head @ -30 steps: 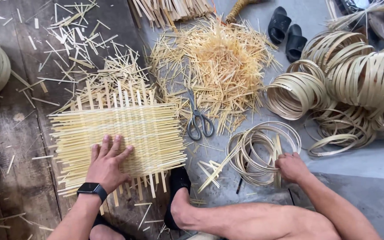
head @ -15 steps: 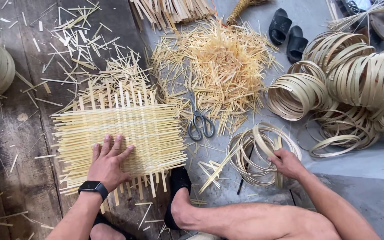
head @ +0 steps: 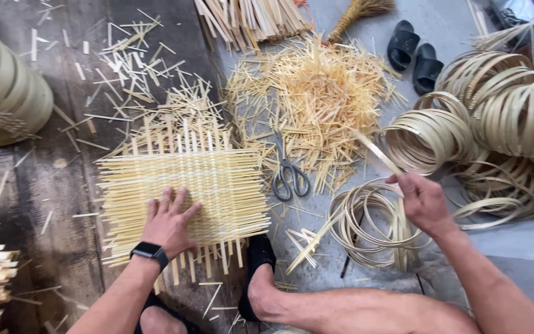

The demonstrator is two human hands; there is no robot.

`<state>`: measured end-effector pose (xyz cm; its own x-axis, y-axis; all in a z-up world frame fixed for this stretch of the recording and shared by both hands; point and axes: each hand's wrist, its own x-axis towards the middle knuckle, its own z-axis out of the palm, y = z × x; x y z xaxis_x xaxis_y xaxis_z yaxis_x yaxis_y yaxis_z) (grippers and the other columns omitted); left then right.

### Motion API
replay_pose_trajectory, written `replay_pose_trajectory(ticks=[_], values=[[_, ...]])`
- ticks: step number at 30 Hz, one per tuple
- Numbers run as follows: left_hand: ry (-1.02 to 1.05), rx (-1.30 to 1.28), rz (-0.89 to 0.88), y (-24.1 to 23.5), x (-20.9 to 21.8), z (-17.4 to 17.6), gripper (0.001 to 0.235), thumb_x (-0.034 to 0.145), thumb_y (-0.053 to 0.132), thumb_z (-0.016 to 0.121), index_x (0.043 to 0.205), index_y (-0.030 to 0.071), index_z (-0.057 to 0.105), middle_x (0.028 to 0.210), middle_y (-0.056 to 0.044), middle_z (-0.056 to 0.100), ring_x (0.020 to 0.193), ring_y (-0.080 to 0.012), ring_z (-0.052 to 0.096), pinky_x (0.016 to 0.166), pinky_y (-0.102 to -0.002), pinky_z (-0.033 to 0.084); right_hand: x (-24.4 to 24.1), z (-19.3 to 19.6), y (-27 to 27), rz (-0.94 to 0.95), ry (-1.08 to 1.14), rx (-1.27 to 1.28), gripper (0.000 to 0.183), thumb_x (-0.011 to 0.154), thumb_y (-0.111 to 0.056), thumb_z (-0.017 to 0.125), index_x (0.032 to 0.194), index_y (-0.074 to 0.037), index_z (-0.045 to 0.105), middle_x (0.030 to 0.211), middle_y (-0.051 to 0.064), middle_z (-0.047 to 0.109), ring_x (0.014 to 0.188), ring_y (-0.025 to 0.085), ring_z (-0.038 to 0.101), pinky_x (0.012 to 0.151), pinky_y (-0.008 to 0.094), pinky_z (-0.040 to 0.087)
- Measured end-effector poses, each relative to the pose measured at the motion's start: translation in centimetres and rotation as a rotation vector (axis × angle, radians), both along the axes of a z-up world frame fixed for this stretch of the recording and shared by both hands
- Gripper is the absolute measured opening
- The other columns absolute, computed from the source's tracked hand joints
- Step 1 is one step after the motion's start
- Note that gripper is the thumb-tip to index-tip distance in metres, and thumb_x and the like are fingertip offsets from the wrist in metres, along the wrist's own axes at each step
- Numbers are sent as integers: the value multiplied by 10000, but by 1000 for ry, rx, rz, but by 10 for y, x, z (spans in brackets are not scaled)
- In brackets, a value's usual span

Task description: The person sits on the floor and repeatedly trims the protruding bamboo strips from the edge of a round woven basket using scissors. They hold the basket against a wooden block, cut the excess strips, and then stack the finished basket with others.

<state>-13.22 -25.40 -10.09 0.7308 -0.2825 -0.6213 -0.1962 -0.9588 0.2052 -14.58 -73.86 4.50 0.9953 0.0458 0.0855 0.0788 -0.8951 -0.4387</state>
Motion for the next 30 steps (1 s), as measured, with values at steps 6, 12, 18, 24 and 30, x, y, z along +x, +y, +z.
replay_pose_trajectory(ticks=[6,12,18,24,30], values=[[-324,-1099,487,-15,26,8,574,958,510,658,1357,98,662,1403,-163,625,1309,-254,561,1084,-380,446,43,27,107,-5,881,952,559,1093,-412,437,1011,116,601,620,-59,296,501,57,271,420,246,226],[124,-1541,934,-22,6,90,367,960,310,720,1206,51,804,714,15,618,614,-64,463,523,-227,364,37,26,227,489,-150,268,325,972,-174,653,1226,26,680,890,23,649,727,82,623,610,223,523],[407,-1450,1079,-5,-13,97,440,905,497,625,849,77,743,634,12,604,529,-66,499,437,-268,387,38,-20,247,679,-183,245,32,928,-107,781,951,-87,771,900,22,710,739,92,684,566,247,583],[499,-1341,968,-30,-10,70,805,903,854,290,571,148,490,523,31,440,421,-79,346,373,-270,249,11,-11,293,688,-307,75,150,763,-91,854,900,-52,809,697,58,590,613,185,597,522,342,496],[439,-1445,1090,-27,-28,63,679,915,727,457,608,133,576,493,52,423,396,-69,318,346,-251,232,17,-37,286,673,-183,181,160,779,-133,876,894,-83,778,797,39,664,702,153,650,593,299,553]])
